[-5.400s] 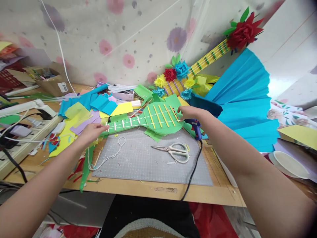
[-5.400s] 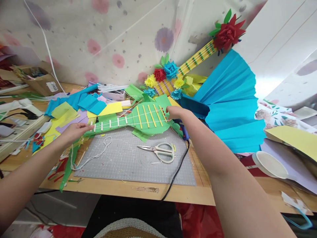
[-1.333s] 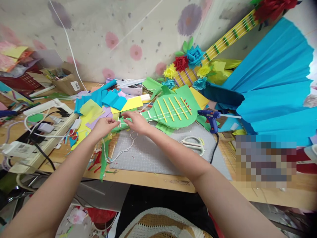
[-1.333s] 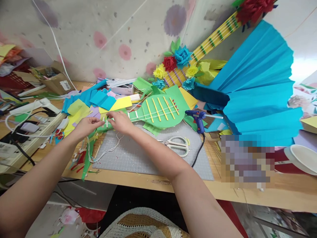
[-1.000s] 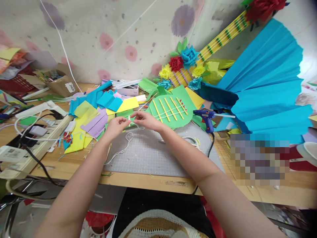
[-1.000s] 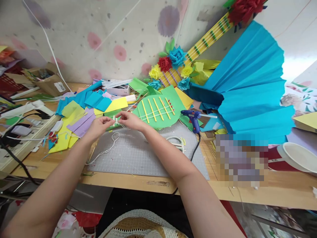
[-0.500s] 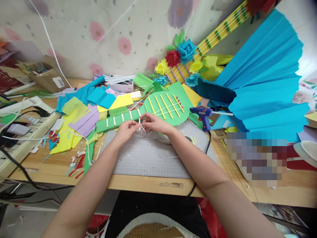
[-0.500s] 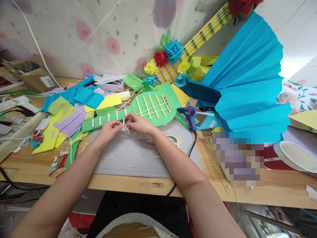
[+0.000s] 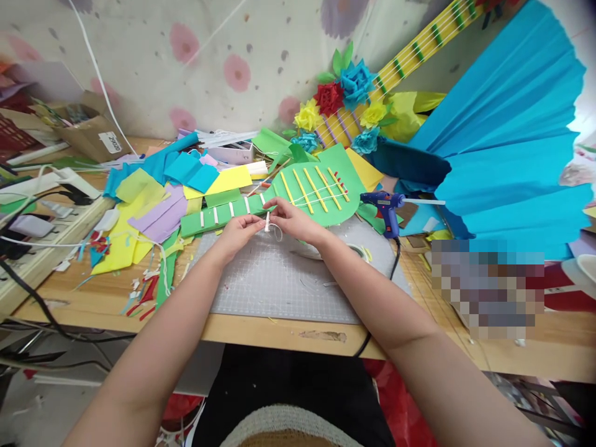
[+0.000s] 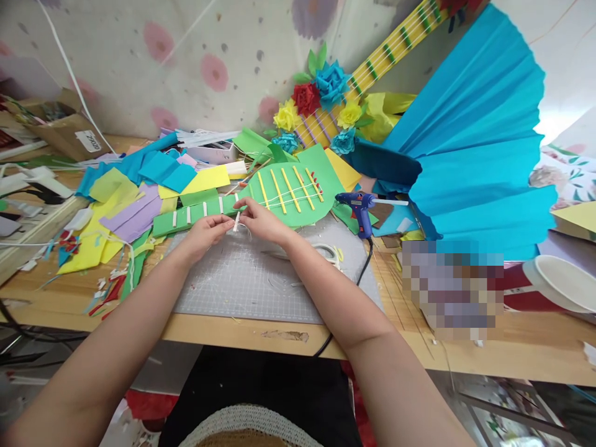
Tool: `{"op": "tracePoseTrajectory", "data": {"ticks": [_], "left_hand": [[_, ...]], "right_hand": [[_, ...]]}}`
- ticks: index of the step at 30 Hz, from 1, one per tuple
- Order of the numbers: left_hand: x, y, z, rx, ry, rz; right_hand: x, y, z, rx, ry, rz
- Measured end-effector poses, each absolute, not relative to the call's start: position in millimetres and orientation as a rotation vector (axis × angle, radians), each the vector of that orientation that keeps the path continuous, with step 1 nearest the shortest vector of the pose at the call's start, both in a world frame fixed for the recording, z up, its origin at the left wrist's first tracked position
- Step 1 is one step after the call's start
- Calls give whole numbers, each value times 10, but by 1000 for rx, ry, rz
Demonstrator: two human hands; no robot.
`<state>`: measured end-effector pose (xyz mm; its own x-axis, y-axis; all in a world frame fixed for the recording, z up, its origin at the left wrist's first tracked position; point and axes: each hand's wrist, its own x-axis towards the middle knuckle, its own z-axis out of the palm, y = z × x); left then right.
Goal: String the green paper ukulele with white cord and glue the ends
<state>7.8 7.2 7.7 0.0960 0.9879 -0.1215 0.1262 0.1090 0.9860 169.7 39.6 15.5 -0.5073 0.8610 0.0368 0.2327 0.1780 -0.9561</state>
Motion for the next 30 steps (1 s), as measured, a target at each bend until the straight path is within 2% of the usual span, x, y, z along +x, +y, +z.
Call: {"op": "tracePoseTrajectory", "data": {"ticks": [7, 18, 25, 30], "left_hand": [[82, 70, 66, 1275, 1305, 923], [124, 78, 75, 1226, 1338, 1018], [121, 87, 89, 1069, 1325, 1082], [111, 101, 56, 1092, 1322, 1066]], "right_hand": [[1711, 399, 180, -909, -1862, 1430], [1709, 382, 184, -1078, -1947, 1172], [1699, 368, 185, -997, -1846, 1399], [1651, 329, 177, -1098, -1809, 1376]]}}
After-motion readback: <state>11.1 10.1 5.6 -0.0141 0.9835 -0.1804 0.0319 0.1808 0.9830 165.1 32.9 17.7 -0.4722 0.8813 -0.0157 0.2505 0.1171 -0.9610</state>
